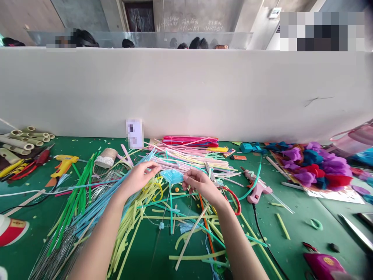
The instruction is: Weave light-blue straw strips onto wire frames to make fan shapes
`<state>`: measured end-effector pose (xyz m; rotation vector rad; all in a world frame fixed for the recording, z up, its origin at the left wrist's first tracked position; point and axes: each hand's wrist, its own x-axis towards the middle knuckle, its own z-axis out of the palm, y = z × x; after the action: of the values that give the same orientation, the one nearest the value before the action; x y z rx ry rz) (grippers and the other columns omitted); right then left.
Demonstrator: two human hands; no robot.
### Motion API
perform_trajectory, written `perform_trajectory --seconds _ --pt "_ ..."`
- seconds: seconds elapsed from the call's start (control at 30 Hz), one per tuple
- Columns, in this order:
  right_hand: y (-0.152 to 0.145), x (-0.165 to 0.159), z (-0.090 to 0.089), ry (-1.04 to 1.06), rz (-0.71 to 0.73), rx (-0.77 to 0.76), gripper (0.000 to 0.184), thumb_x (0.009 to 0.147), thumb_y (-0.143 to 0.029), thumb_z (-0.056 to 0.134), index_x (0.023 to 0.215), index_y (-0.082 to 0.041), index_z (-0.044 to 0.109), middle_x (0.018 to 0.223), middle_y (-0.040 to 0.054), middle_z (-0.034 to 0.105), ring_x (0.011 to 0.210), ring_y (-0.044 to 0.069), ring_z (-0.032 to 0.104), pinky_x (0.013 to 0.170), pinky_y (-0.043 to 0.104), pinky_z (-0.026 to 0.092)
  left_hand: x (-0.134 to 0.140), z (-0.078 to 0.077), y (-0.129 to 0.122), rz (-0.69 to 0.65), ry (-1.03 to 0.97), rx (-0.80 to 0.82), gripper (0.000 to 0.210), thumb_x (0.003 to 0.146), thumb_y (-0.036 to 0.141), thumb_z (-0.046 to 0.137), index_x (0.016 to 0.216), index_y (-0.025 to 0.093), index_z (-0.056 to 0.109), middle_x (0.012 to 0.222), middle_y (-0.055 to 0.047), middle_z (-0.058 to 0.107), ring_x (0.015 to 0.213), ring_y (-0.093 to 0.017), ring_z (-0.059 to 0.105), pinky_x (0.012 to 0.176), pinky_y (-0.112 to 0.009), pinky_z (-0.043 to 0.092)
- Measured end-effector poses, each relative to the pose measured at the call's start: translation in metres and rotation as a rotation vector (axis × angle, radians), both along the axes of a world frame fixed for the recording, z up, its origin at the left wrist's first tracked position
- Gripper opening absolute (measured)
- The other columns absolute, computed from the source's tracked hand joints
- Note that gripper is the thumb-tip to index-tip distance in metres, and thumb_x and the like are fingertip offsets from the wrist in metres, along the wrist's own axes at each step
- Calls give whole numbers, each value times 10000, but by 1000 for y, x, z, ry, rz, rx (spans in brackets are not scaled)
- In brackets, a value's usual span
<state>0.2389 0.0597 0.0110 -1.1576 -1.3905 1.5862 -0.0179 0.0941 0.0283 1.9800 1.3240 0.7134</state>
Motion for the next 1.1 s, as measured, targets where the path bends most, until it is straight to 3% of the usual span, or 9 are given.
perform_trajectory --seconds 0.2,0.4,0.57,0.73,0.9,1.03,1.1 --pt "-6 1 18 -44 -60 41 357 821 -550 632 790 -205 542 724 17 652 674 158 617 569 251 461 21 7 -14 38 -236 -127 359 896 528 536 916 198 678 929 -36 704 922 -216 630 800 -286 490" --pt "-6 2 17 -93 -80 63 300 853 -492 593 785 -206 538 708 20 670 642 150 609 570 251 469 21 12 -20 28 -225 -165 304 890 483 567 881 197 670 904 -19 693 861 -190 626 753 -262 471" --pt "-6 1 17 -161 -60 83 281 858 -479 582 798 -207 548 701 22 682 640 156 616 580 256 477 21 9 -18 -16 -151 -156 310 897 488 550 859 204 666 867 -16 687 825 -189 623 738 -267 464" --pt "-6 0 15 -176 -22 121 377 894 -566 528 802 -203 571 698 18 658 619 153 584 558 256 446 30 8 -20 -62 -92 -100 315 905 491 508 802 214 615 826 -17 646 826 -197 592 747 -283 452" --pt "-5 -1 11 -199 -3 212 395 892 -562 549 734 -200 549 646 -18 531 580 126 485 525 244 371 40 4 -23 -44 -125 -117 287 908 450 476 785 214 583 774 -12 600 761 -193 545 689 -299 442" --pt "-4 -3 7 -207 -2 266 367 902 -520 549 739 -192 559 649 -22 521 585 121 450 537 247 341 40 -4 -21 -112 -205 -173 277 893 461 517 916 222 653 885 -36 665 825 -213 595 729 -318 477" --pt "-4 -6 5 -241 2 306 363 908 -493 546 708 -191 552 630 -23 515 575 117 431 540 249 331 39 -9 -20 -101 -238 -201 266 872 454 556 883 210 663 876 -45 682 811 -215 618 711 -316 488"
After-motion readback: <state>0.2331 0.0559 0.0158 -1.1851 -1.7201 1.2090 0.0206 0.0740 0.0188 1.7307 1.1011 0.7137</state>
